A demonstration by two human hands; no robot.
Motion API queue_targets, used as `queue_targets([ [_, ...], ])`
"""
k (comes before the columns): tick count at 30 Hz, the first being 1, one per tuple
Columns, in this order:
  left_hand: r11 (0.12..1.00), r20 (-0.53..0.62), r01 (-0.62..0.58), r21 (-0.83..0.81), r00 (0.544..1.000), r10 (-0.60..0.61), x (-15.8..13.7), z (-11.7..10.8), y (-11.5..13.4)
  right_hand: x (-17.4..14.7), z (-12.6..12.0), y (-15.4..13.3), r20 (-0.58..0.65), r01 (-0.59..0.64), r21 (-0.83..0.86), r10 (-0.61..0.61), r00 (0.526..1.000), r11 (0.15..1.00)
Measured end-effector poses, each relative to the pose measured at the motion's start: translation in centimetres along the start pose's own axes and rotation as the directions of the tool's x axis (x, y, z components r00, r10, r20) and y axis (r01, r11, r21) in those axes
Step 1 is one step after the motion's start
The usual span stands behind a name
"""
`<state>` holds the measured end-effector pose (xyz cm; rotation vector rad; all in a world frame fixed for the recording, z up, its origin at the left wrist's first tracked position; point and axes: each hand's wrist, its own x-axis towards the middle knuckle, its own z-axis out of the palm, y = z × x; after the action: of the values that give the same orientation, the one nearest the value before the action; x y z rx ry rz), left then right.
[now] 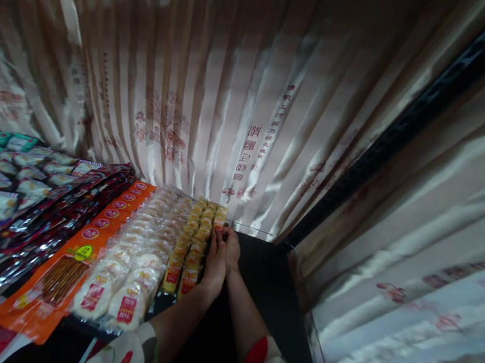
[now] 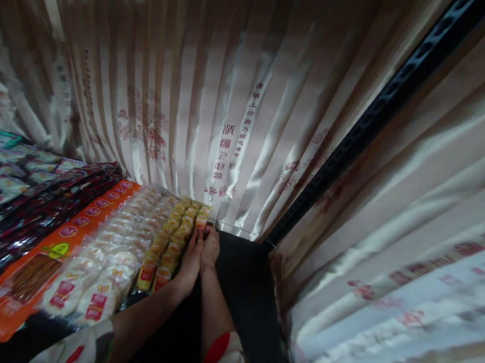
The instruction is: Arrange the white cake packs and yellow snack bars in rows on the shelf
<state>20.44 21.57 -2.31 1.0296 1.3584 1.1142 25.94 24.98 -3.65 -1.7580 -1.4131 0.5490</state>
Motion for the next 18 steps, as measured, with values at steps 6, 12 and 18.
queue_targets([
  [6,1.0,-0.04,0.024,0.006,0.999,-0.024,-0.3,-0.6,0.8,0.1,-0.4,-0.9,0.037,-0.111,-0.061,0.114,0.993,0.992],
  [12,0.999,-0.042,0.019,-0.031,0.999,-0.02,-0.5,-0.5,0.6,0.4,-0.4,-1.0,0.082,-0.076,-0.093,0.084,0.993,0.993],
  [18,0.999,-0.019,-0.011,-0.045,1.0,0.01,0.1,-0.3,-0.2,0.6,-0.1,-0.3,0.057,-0.081,-0.077,0.086,0.995,0.994],
])
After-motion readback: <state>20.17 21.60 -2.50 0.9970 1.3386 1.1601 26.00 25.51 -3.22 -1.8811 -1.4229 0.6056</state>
